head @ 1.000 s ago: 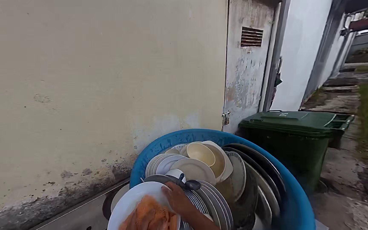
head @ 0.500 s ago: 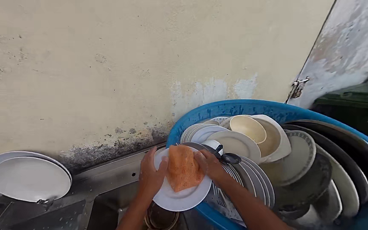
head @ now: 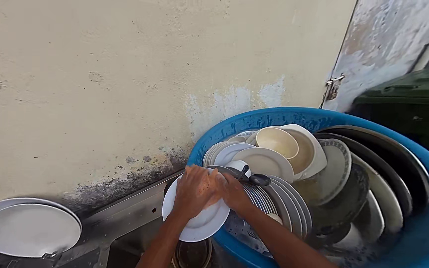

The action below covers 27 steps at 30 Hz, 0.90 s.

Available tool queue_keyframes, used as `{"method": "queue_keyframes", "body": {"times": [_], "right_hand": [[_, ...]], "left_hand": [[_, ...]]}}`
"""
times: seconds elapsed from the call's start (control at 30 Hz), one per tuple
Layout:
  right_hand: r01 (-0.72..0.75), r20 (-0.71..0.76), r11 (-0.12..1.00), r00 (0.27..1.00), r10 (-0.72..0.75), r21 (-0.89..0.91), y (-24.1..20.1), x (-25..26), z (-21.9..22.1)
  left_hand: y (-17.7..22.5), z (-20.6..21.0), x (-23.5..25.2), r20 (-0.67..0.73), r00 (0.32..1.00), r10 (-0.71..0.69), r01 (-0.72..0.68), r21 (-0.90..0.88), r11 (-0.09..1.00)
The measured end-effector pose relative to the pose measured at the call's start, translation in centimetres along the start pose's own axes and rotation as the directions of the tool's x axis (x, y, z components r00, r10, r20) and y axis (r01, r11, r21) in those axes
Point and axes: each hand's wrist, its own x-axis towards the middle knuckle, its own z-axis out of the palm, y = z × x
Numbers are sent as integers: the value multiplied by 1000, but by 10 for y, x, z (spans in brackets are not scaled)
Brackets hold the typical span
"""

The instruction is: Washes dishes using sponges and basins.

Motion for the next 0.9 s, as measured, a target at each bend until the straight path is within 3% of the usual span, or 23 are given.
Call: {"method": "queue_keyframes", "body": {"times": [0.1, 0.2, 0.27, 0.37, 0.4, 0.47, 0.53, 0.6, 0.67, 0.77, 0.83, 0.9], "right_hand": [[-50, -67, 997, 996, 54, 66, 2, -3, 4], [-67, -88, 989, 993, 79, 131, 1, -2, 1], [-87, -43, 987, 995, 93, 133, -7, -5, -1], [-77, 7, 994, 997, 77, 78, -14, -13, 2], [-44, -4, 997, 999, 45, 69, -14, -11, 6], [13, -46, 995, 999, -9, 98, -9, -12, 13], [15, -74, 977, 997, 1, 212, -4, -15, 8], [-52, -75, 970, 995, 72, 238, -8, -15, -6], [-102, -52, 990, 993, 108, 102, -14, -12, -6], [-113, 68, 993, 991, 115, -30, -29, -11, 6], [-79, 77, 995, 994, 83, -53, -25, -14, 18], [-35, 50, 999, 998, 36, -25, -20, -11, 17]], "left_hand": [[23, -3, 17, 5, 993, -117, 114, 176, 978], [71, -15, -34, 151, 988, -31, 22, 58, 998], [50, -19, -52, 79, 997, -7, 7, -5, 1000], [-5, -12, -26, -59, 977, -204, 211, 139, 968], [-7, -5, -11, -115, 969, -220, 235, 141, 962], [21, 13, -1, -226, 968, -105, 126, 77, 989], [63, 9, -24, -120, 993, -4, -6, -85, 996], [71, -10, -62, 29, 998, 63, -58, -169, 984], [34, -20, -93, -21, 998, 55, -57, -131, 990], [-30, -21, -59, -122, 970, -212, 214, 8, 977], [-22, -2, -32, -209, 949, -237, 241, -6, 971], [23, 4, -30, -183, 975, -129, 99, -166, 981]]}}
